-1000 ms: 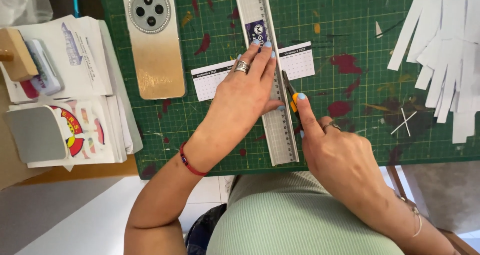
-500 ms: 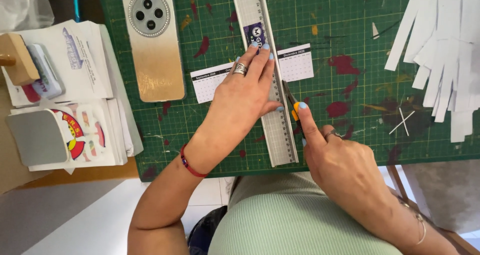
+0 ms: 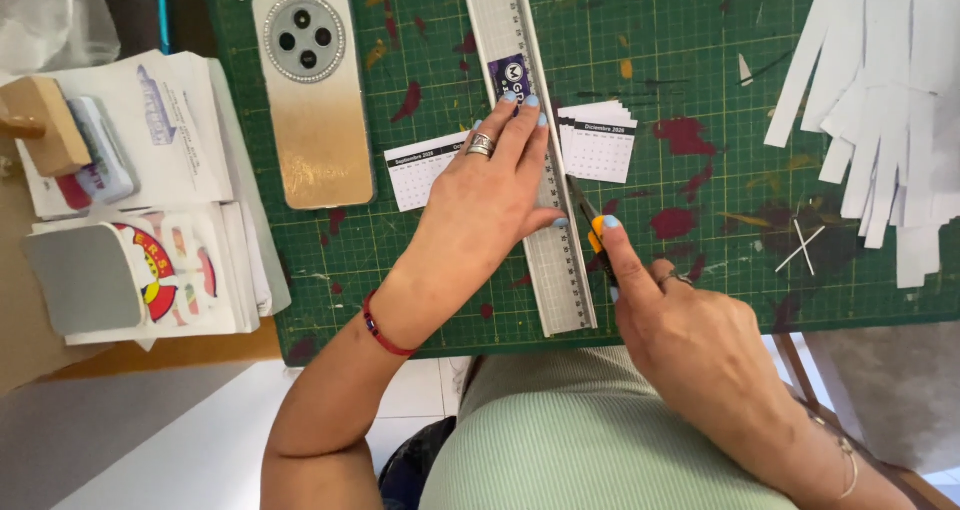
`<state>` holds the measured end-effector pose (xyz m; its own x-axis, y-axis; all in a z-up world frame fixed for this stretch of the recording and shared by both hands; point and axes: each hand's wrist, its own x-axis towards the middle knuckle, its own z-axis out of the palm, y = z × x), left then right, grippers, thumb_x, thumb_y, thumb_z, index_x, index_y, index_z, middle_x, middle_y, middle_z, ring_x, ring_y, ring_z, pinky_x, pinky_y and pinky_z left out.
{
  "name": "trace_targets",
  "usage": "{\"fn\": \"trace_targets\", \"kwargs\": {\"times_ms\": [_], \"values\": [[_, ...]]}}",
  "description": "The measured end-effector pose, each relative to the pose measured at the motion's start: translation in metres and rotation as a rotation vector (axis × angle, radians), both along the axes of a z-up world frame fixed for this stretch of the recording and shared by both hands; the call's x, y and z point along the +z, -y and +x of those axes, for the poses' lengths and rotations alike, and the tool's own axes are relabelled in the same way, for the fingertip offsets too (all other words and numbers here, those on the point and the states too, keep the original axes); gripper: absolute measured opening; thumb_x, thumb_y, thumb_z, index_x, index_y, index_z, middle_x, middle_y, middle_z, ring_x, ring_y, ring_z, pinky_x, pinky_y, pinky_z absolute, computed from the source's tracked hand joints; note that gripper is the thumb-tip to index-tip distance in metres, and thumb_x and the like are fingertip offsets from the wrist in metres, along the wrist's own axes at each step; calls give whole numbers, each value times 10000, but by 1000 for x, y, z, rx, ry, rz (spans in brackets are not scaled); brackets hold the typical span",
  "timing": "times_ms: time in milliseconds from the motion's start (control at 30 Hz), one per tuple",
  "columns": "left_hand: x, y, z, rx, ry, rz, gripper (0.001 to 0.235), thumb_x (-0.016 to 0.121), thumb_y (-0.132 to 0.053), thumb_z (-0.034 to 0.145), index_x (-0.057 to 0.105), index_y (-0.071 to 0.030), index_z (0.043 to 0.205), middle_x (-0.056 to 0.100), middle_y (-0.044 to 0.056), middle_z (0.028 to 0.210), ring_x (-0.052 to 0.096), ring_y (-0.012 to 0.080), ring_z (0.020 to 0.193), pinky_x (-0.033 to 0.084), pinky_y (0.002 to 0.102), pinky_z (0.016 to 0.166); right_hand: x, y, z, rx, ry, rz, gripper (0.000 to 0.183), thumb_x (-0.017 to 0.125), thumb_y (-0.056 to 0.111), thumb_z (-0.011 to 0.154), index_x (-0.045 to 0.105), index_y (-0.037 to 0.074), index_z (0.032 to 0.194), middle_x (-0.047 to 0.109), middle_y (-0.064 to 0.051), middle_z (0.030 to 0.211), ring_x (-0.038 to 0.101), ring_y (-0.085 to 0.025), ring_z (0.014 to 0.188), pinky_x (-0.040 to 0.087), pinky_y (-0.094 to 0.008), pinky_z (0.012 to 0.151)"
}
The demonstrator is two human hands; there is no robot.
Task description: The person uses a metal ruler and a utility knife to cut small rectangular pieces of paper on a green cutting mat. They align the ruler, make precise cuts, and then move the cut pieces aside.
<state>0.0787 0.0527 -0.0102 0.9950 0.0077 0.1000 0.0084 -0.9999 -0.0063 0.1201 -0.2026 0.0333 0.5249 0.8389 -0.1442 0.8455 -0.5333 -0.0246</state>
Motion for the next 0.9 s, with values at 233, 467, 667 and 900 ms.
{"fn": "trace_targets", "kwargs": {"times_ms": [233, 467, 667, 900], "values": [[10, -2, 0, -26, 2, -16, 961, 866, -675, 826, 638, 4, 1467, 580, 143, 1568, 541, 290, 1486, 472, 421, 1236, 25, 10, 8, -120, -79, -88, 681, 530, 336, 1059, 382, 309, 1723, 595, 25, 871, 618, -315, 381, 439, -483, 324], [19, -3, 0, -46, 15, 50, 932, 830, -700, 867, 648, -6, 1462, 608, 139, 1547, 572, 278, 1459, 446, 459, 1253, 12, -1, 12, -78, -124, -13, 678, 529, 278, 1061, 386, 199, 1719, 599, -21, 885, 569, -298, 392, 421, -473, 319], [16, -4, 1, -40, 8, 32, 933, 838, -689, 856, 644, -12, 1468, 600, 134, 1554, 562, 279, 1466, 424, 466, 1269, 3, -6, 9, -51, -2, -11, 675, 579, 280, 1034, 454, 195, 1692, 608, -15, 866, 579, -290, 380, 436, -452, 314], [15, -4, 0, -34, -15, 32, 933, 819, -695, 870, 633, -26, 1492, 590, 128, 1572, 548, 273, 1482, 400, 469, 1283, 8, -3, 7, -32, 92, -85, 669, 588, 243, 1032, 483, 220, 1693, 594, 21, 777, 532, -187, 327, 387, -373, 297]]}}
